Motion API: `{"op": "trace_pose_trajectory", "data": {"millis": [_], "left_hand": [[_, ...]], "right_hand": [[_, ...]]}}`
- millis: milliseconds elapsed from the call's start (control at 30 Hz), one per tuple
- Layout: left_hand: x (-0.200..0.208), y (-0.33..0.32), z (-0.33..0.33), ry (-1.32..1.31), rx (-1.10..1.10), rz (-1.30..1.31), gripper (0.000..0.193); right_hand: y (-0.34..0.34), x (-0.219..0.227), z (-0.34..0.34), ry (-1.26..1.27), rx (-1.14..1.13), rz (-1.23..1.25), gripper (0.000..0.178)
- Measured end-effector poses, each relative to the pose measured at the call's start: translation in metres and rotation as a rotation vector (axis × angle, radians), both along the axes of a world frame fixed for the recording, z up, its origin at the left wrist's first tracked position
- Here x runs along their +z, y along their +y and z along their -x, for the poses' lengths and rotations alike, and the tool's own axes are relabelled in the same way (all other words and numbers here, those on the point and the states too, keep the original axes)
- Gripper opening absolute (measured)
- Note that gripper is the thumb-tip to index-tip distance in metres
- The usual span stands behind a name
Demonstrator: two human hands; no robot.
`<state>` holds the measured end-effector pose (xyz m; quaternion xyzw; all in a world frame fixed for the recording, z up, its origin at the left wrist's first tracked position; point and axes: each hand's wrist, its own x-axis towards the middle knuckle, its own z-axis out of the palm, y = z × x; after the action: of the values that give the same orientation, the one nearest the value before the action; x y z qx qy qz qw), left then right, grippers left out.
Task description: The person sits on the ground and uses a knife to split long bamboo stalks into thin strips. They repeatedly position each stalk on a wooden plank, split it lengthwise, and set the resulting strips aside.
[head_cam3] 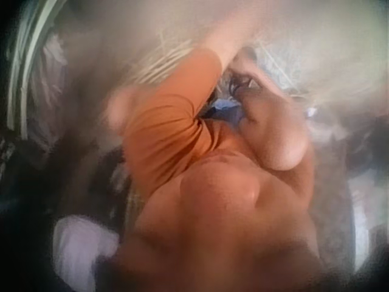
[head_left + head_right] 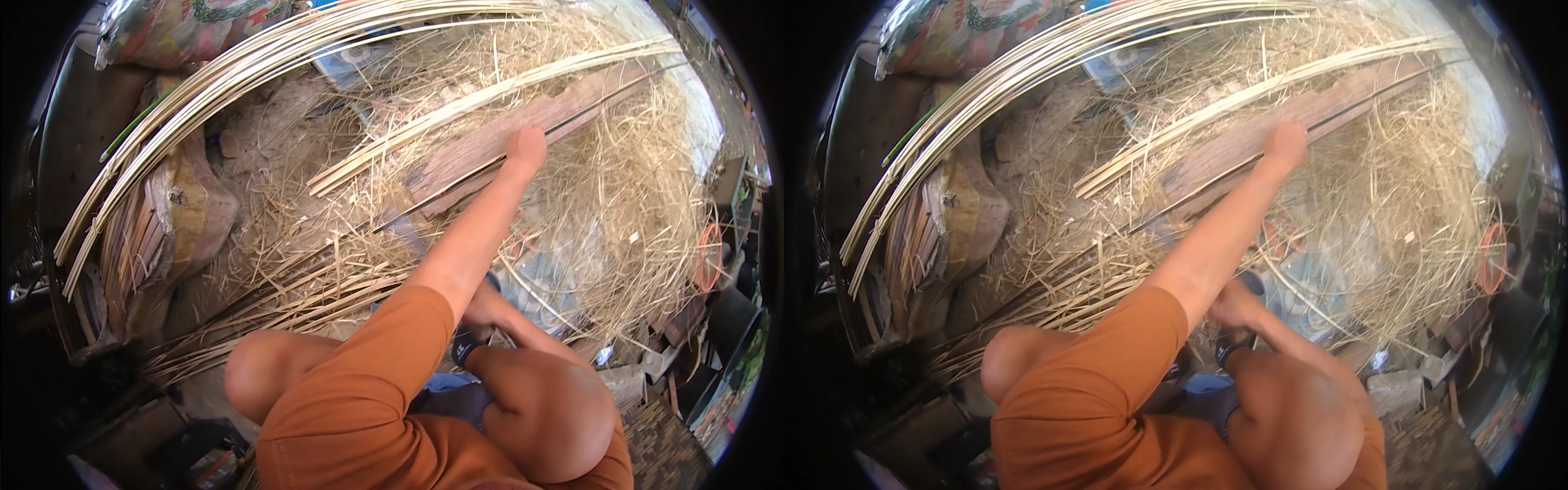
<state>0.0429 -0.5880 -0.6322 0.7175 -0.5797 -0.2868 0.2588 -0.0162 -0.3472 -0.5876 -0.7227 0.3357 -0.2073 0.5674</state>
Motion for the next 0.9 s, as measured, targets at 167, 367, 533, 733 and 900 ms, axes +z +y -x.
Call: {"op": "trace_pose_trajectory", "data": {"millis": [167,367,533,733,900], "left_hand": [[-0.002,0.007,0.003,-0.031,-0.072,0.021,0.023],[-0.003,0.005,0.003,-0.030,-0.049,0.049,0.023],[0.019,0.005,0.005,-0.119,-0.158,0.019,0.029],[0.001,-0.008,0.011,-0.122,-0.179,-0.004,0.033],[0.001,0.000,0.006,-0.069,-0.136,0.066,0.032]], "right_hand": [[-0.028,-0.002,0.015,0.143,-0.023,-0.634,0.031],[0.012,0.021,-0.004,0.268,0.306,-0.500,0.026],[-0.024,0.000,0.016,0.188,0.059,-0.406,0.025],[-0.005,0.006,0.007,0.206,-0.026,0.013,0.045],[-0.014,0.009,0.009,0.162,0.224,-0.086,0.047]]}}
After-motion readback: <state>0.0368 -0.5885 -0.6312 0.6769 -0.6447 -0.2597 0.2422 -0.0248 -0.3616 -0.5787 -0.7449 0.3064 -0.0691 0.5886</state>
